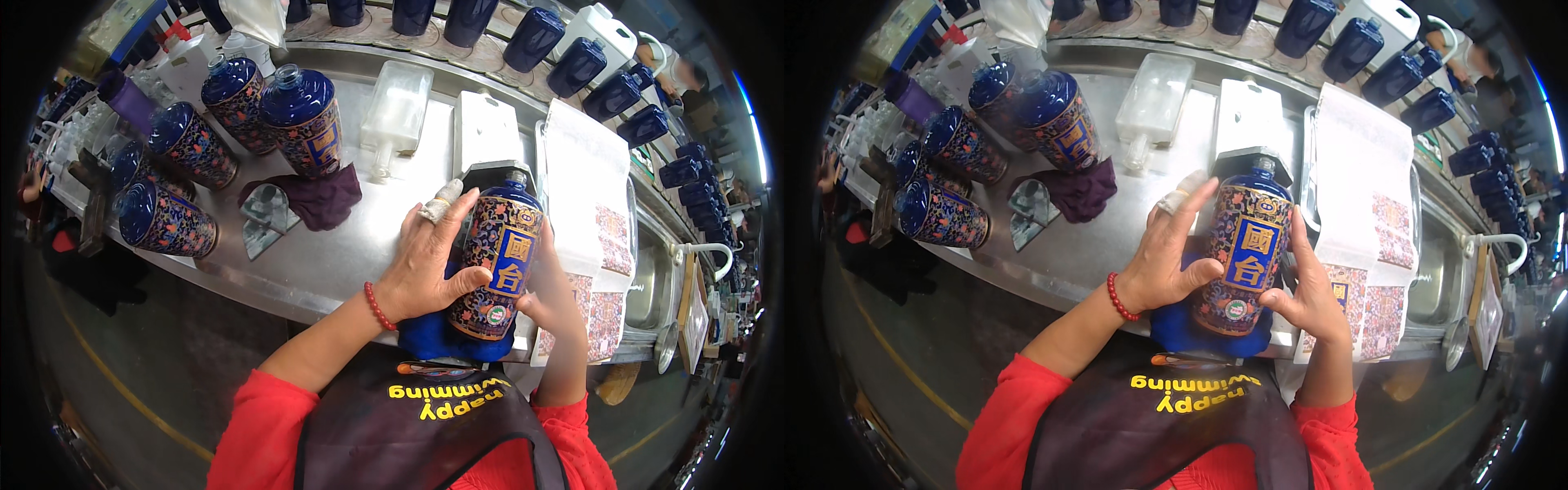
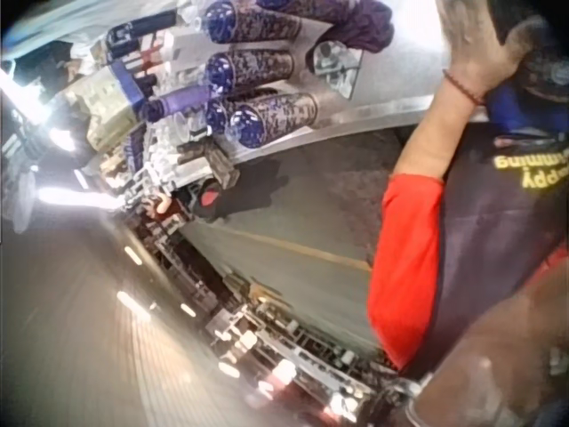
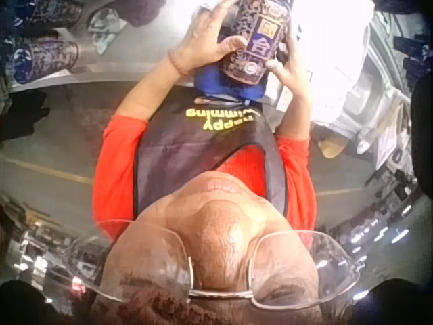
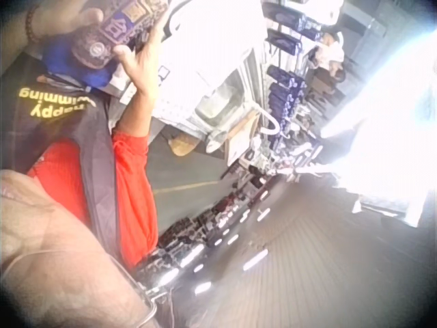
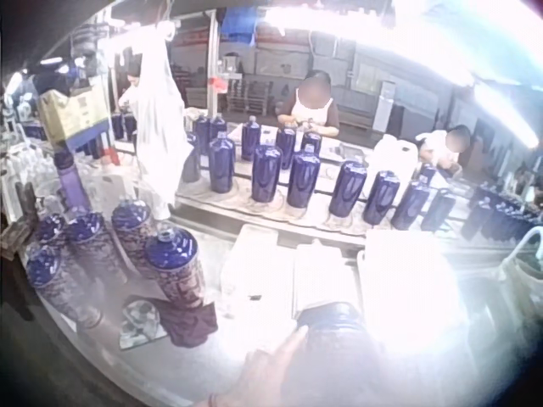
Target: The person applies decorative stickers to a blue cylindrical container, smoothing them with a small tool and rotating the container to cover multiple sides. The person then places the finished container aside and begins applying a sticker to a second container.
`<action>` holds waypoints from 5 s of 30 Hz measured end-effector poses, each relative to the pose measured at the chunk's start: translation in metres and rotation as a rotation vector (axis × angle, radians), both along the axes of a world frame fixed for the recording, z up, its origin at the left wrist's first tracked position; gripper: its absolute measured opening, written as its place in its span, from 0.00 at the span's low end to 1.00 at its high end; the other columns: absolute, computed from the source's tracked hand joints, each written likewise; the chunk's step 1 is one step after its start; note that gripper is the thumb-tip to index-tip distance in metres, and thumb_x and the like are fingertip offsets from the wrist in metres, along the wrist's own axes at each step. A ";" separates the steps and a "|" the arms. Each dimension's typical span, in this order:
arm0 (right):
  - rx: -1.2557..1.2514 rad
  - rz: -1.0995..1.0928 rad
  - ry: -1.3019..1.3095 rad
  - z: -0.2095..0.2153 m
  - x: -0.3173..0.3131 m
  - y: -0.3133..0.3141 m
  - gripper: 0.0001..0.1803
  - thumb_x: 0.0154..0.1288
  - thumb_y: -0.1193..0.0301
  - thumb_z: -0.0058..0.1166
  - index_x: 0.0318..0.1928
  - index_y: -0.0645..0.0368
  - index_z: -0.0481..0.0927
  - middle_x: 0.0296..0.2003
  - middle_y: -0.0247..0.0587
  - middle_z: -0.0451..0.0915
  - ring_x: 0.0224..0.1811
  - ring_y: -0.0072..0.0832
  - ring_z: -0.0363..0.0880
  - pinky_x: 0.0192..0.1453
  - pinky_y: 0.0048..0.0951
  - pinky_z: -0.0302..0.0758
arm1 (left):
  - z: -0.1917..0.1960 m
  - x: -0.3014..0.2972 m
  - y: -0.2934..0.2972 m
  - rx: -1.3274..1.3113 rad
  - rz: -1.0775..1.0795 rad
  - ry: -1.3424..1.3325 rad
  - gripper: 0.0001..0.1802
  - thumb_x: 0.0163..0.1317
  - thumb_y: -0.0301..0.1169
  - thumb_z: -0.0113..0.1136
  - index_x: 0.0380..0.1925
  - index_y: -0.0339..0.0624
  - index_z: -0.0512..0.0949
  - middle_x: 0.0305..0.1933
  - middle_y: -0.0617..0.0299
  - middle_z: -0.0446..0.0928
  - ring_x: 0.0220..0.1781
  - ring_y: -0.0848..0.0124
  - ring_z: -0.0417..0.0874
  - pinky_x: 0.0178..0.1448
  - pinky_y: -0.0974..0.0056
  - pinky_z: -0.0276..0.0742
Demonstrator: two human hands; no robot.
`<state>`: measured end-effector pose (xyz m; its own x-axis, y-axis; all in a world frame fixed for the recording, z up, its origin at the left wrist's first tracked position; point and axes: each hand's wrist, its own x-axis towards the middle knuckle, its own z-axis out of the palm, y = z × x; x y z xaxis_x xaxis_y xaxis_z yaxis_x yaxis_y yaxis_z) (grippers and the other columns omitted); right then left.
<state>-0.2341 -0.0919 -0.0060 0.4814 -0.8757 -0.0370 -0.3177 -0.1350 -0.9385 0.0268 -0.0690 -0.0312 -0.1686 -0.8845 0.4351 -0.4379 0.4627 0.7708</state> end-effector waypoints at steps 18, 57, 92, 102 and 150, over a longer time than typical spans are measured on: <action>-0.053 0.063 0.133 0.020 -0.004 -0.001 0.67 0.56 0.40 0.72 0.82 0.61 0.45 0.79 0.60 0.54 0.82 0.47 0.55 0.80 0.44 0.60 | 0.007 0.000 -0.003 -0.035 -0.036 -0.096 0.54 0.69 0.70 0.48 0.80 0.38 0.55 0.78 0.35 0.58 0.80 0.43 0.59 0.80 0.44 0.48; -0.334 0.125 0.038 -0.002 -0.007 0.007 0.71 0.49 0.36 0.72 0.83 0.55 0.48 0.78 0.56 0.60 0.75 0.42 0.66 0.73 0.39 0.67 | 0.014 0.017 -0.004 0.036 -0.256 -0.224 0.68 0.56 0.75 0.60 0.83 0.43 0.45 0.82 0.37 0.52 0.84 0.44 0.51 0.82 0.44 0.43; -0.302 0.038 0.133 0.001 -0.022 0.024 0.82 0.33 0.37 0.77 0.83 0.56 0.43 0.75 0.50 0.66 0.61 0.36 0.74 0.68 0.41 0.71 | -0.007 0.013 0.041 -0.053 -0.123 -0.349 0.80 0.45 0.72 0.71 0.81 0.35 0.35 0.79 0.33 0.56 0.82 0.40 0.54 0.81 0.36 0.37; -0.664 0.006 0.252 -0.006 -0.007 0.057 0.52 0.46 0.77 0.75 0.75 0.64 0.65 0.75 0.65 0.62 0.73 0.60 0.67 0.73 0.51 0.68 | 0.017 -0.003 0.069 -0.425 0.334 -0.499 0.60 0.47 0.72 0.69 0.71 0.40 0.67 0.69 0.49 0.73 0.77 0.43 0.64 0.80 0.33 0.37; -0.832 -0.044 0.291 -0.016 0.000 0.060 0.51 0.49 0.70 0.77 0.72 0.71 0.65 0.70 0.69 0.67 0.70 0.60 0.71 0.71 0.51 0.71 | 0.003 -0.021 0.071 -0.266 0.241 -0.273 0.50 0.51 0.59 0.76 0.65 0.33 0.72 0.62 0.46 0.79 0.67 0.49 0.78 0.77 0.27 0.43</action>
